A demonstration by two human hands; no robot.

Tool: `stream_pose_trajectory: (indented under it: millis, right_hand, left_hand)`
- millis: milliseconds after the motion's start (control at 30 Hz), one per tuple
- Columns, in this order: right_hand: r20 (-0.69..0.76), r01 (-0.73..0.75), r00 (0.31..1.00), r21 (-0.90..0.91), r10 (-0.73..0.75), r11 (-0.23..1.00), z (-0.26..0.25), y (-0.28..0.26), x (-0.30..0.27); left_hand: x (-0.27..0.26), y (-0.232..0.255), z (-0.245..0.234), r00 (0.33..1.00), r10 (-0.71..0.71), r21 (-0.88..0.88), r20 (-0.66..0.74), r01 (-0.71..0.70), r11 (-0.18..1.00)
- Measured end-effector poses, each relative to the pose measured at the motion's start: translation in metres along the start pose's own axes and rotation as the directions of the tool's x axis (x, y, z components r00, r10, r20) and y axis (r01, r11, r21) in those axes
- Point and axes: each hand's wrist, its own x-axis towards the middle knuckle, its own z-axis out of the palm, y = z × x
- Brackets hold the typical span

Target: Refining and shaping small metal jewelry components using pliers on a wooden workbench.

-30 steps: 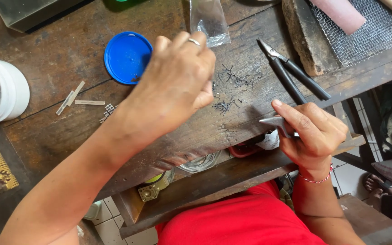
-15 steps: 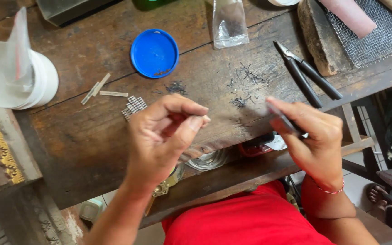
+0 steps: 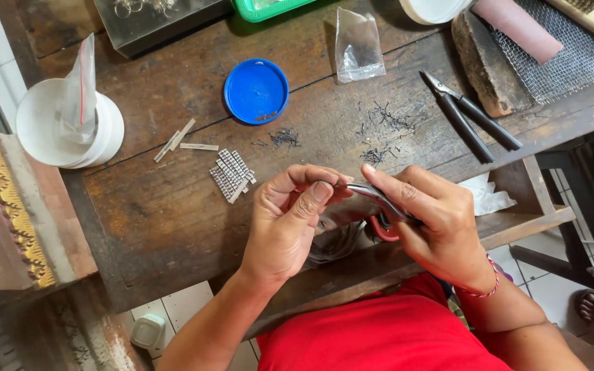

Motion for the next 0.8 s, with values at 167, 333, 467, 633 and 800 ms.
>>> stream_pose_trajectory:
  millis: [167, 333, 467, 633, 800]
  right_hand:
    - [0.017, 0.02, 1.0, -0.007, -0.02, 1.0, 0.001, 0.0, -0.001]
    - [0.017, 0.033, 0.999, -0.015, -0.032, 0.999, 0.005, 0.001, -0.002]
    - [0.012, 0.022, 1.0, -0.031, -0.022, 0.999, 0.011, 0.008, -0.008]
    - [-0.05, 0.044, 0.998, -0.027, -0.045, 0.999, 0.02, 0.01, -0.011]
    - [-0.127, 0.05, 0.99, -0.066, -0.058, 0.997, 0.028, 0.007, -0.013]
  left_hand:
    - [0.001, 0.001, 0.006, 0.998, 0.057, 0.143, -0.007, -0.056, 0.988]
    - [0.002, 0.003, 0.008, 0.996, 0.088, 0.22, -0.013, -0.083, 0.972]
    - [0.001, 0.005, 0.009, 0.994, 0.111, 0.3, -0.002, -0.105, 0.948]
    - [0.0, -0.006, 0.004, 0.999, 0.006, 0.067, 0.046, -0.009, 0.998]
    - [0.005, -0.015, 0.003, 0.996, 0.081, -0.01, 0.04, -0.081, 0.997]
